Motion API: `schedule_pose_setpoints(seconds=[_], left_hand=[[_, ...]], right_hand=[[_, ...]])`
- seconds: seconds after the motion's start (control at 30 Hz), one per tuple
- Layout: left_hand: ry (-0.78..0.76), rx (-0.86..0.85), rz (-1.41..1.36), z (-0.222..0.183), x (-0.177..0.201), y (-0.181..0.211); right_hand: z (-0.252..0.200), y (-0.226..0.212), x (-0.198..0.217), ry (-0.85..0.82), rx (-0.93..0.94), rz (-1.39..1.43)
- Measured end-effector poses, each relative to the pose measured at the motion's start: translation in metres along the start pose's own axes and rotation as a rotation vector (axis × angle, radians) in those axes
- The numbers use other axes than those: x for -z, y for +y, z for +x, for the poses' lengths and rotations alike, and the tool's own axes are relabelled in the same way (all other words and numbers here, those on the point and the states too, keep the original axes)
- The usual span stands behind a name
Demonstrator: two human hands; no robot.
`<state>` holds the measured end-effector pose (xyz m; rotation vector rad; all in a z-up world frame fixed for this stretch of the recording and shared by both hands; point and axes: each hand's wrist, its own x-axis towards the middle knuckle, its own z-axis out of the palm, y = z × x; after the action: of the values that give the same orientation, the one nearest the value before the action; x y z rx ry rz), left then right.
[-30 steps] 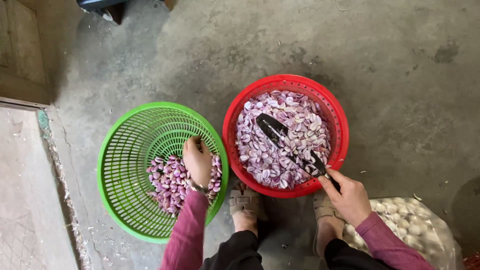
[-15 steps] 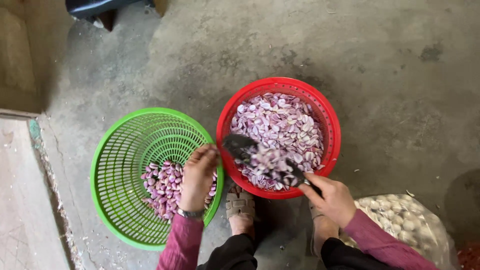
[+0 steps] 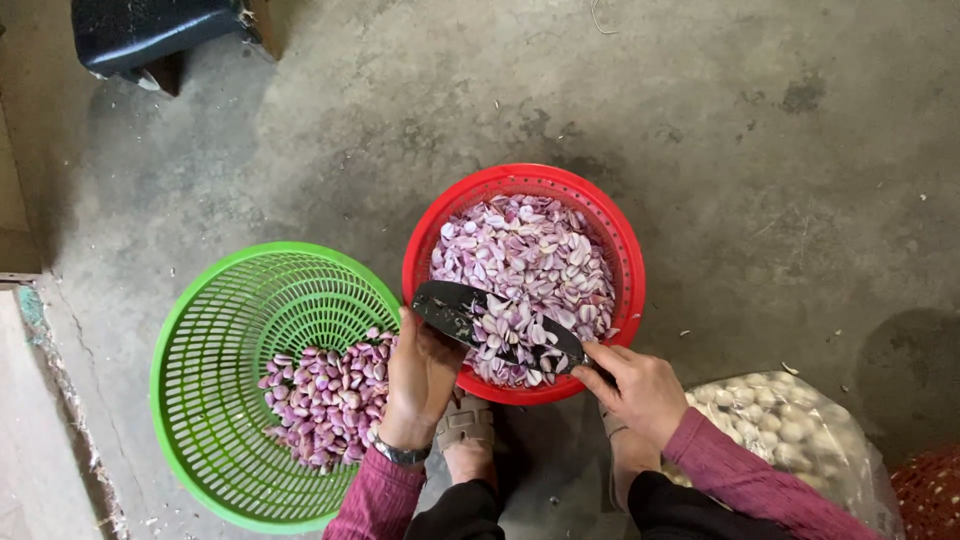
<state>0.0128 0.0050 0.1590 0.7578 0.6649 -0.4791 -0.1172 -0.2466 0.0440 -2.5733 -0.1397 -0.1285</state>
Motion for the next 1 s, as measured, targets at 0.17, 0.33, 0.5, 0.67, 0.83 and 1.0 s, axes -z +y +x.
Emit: schedule_pose_setpoints(seconds=[0.17, 0.33, 0.5, 0.67, 0.83, 1.0], left_hand=[[-0.080, -0.409, 0.522, 0.032, 0.038, -0.032], [0.100, -0.351, 0.955, 0.036, 0.045, -0.037], [0.077, -0.434, 1.036, 0.044, 0.048, -0.040], [0.061, -0.192, 0.364, 0.060, 0.062, -0.053], [0.138, -0.531, 1.130, 0.075, 0.084, -0.067], [-0.059, -0.983, 1.472, 0.067, 0.100, -0.038]], right_hand=[[-0.001, 0.003, 0.000, -0.018, -0.005, 0.006], [-0.002, 0.007, 0.001, -0.002, 0.000, -0.054], [-0.004, 0.006, 0.002, -0.044, -0.038, -0.042], [-0.007, 0.008, -0.003, -0.033, -0.026, -0.086], [-0.010, 0.010, -0.009, -0.109, -0.219, 0.029], [0.013, -0.020, 0.011, -0.422, -0.862, 0.390]])
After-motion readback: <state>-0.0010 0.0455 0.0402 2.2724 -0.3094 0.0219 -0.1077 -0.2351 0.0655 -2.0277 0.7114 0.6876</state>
